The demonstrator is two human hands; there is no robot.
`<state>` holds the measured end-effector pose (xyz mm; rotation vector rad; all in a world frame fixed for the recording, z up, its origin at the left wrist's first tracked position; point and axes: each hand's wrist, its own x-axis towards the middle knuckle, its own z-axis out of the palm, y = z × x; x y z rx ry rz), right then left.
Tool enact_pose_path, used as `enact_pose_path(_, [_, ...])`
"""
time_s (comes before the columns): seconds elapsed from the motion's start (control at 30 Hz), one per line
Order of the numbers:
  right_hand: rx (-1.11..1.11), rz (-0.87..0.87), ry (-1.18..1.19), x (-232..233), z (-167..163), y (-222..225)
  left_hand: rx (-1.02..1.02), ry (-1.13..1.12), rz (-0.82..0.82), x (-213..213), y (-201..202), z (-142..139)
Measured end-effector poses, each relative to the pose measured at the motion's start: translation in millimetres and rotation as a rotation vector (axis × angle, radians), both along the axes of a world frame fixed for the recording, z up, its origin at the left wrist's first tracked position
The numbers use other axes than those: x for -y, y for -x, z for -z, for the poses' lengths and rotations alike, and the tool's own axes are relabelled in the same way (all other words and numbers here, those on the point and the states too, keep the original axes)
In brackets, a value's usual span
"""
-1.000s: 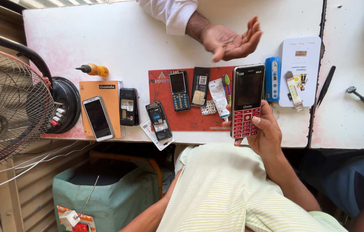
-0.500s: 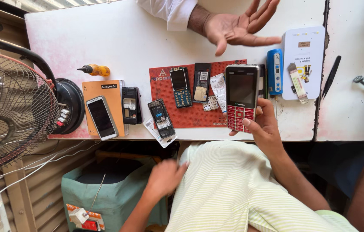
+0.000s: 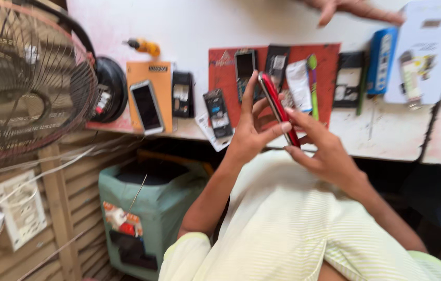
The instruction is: The person removes the back cover of a black feature phone, inserts a battery, and reassembles it. They then handle a red feature phone, remove its back cover, insert a battery, and reassemble it. Finally, they connect a charging cable to the red phone and navigate its menu.
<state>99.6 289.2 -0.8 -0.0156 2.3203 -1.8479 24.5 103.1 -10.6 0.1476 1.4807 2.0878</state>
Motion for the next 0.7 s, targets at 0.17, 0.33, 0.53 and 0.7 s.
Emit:
enact_pose_path(0.17, [0.037,-0.099,0.104,-6.1,-9.8,-1.8,0.243,-0.213,-0.040,15.6,-5.8,17.0])
enact_pose_path(0.33, [0.155,-0.113,0.134,0.3,-11.5,-12.7,0.259,-0.246,-0.040,25.5,-16.4,22.6])
enact_pose_path(0.53, [0.284,-0.140,-0.010,4.6,-9.5,-22.3,0.202,-0.123,-0.060,27.5,-30.0,9.8])
enact_pose_path(0.7, [0.211,-0.184,0.034,11.3,-9.2,-32.4,0.125,0.067,-0.075,34.7,-44.5,-4.7])
